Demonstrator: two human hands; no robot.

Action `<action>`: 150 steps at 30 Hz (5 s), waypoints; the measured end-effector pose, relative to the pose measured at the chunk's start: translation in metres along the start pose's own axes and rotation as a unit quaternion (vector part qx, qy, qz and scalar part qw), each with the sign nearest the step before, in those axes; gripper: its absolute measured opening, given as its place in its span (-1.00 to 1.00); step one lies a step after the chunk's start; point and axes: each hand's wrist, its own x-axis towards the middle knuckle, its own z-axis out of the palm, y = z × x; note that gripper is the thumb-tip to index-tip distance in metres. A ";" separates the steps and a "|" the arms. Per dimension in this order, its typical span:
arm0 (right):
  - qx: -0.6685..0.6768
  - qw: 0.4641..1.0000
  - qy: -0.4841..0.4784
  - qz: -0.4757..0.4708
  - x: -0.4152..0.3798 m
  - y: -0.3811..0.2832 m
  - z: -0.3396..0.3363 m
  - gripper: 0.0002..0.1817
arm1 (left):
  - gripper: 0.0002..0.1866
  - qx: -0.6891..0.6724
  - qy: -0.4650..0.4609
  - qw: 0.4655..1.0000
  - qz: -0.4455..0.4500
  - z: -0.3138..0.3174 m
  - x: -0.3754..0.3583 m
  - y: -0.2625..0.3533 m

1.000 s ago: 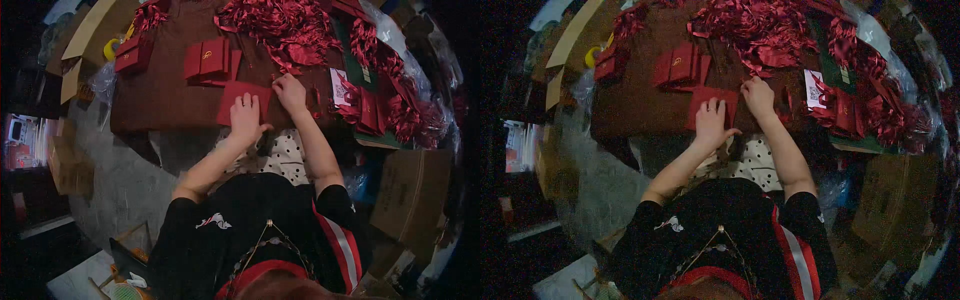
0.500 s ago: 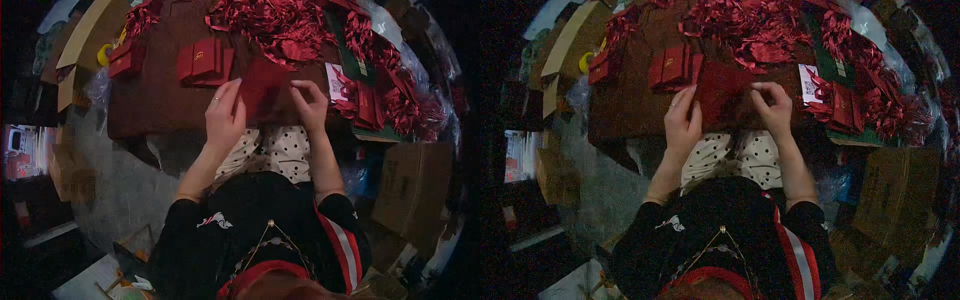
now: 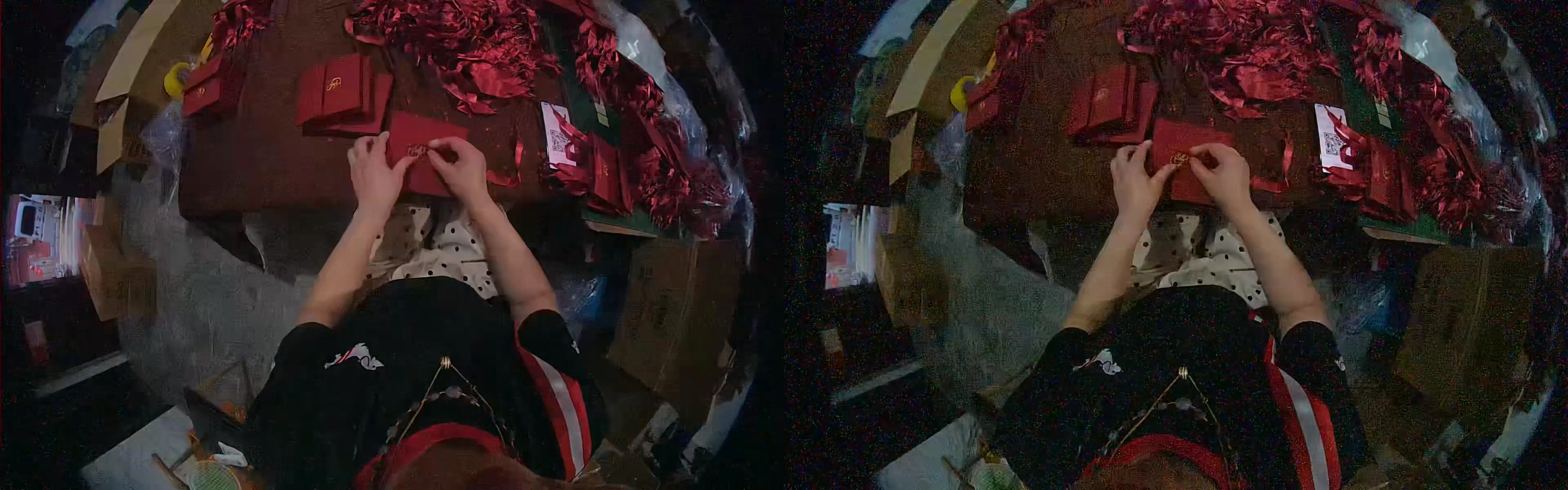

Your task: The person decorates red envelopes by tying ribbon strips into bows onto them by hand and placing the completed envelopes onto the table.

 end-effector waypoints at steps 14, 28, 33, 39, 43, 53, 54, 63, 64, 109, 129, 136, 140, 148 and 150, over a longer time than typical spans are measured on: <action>-0.068 0.982 0.051 -0.170 0.033 -0.018 0.015 -0.83 | -0.40 -0.214 0.056 0.975 0.034 0.018 0.006 -0.005; -0.178 0.946 -0.021 -0.269 0.032 -0.035 0.011 -0.88 | -0.32 -0.150 0.016 0.984 0.098 0.010 -0.004 0.001; -0.120 0.973 -0.089 -0.175 0.039 -0.044 -0.005 -0.80 | -0.29 -0.148 -0.028 0.983 0.104 0.007 -0.005 0.003; -0.064 0.990 -0.088 -0.090 0.048 -0.026 -0.015 -0.72 | -0.44 -0.312 -0.213 0.922 0.080 -0.006 0.013 -0.023; -0.037 0.990 -0.085 -0.106 0.038 -0.024 -0.010 -0.70 | -0.75 -0.173 -0.118 0.967 0.148 -0.016 0.030 -0.015; 0.000 0.990 -0.095 -0.101 0.025 0.009 -0.002 -0.55 | -0.84 -0.127 -0.177 0.972 0.093 -0.004 0.048 -0.016; -0.055 0.987 -0.084 -0.129 0.022 0.003 -0.007 -0.51 | -0.85 -0.108 -0.130 0.978 0.122 -0.002 0.042 -0.015; -0.130 0.983 -0.038 -0.123 0.019 -0.001 -0.014 -0.48 | -0.93 -0.105 0.177 0.978 0.037 -0.033 0.010 -0.040; -0.131 0.984 -0.045 -0.110 0.018 -0.009 -0.016 -0.48 | -0.93 -0.105 0.201 0.974 0.010 -0.035 0.010 -0.048; -0.051 0.985 -0.033 -0.161 -0.010 -0.006 -0.001 -0.85 | -0.57 -0.066 -0.054 0.996 -0.011 0.005 -0.021 0.003; -0.104 0.966 -0.129 -0.196 0.003 -0.005 0.006 -0.84 | -0.66 -0.129 -0.076 0.989 0.001 0.001 -0.026 0.007; -0.046 0.986 -0.106 -0.121 -0.002 -0.015 0.001 -0.75 | -0.65 -0.246 -0.167 0.955 0.016 -0.010 -0.014 -0.016; -0.096 0.984 -0.088 -0.121 -0.006 -0.004 0.004 -0.75 | -0.62 -0.125 -0.163 0.978 0.023 -0.010 -0.006 -0.017; 0.030 0.995 -0.094 -0.016 -0.004 0.009 -0.004 -0.74 | -0.67 -0.397 -0.353 0.838 -0.123 -0.006 0.023 -0.023; 0.038 0.995 -0.075 -0.050 -0.005 0.015 -0.001 -0.74 | -0.69 -0.258 -0.309 0.914 -0.056 -0.014 0.020 -0.008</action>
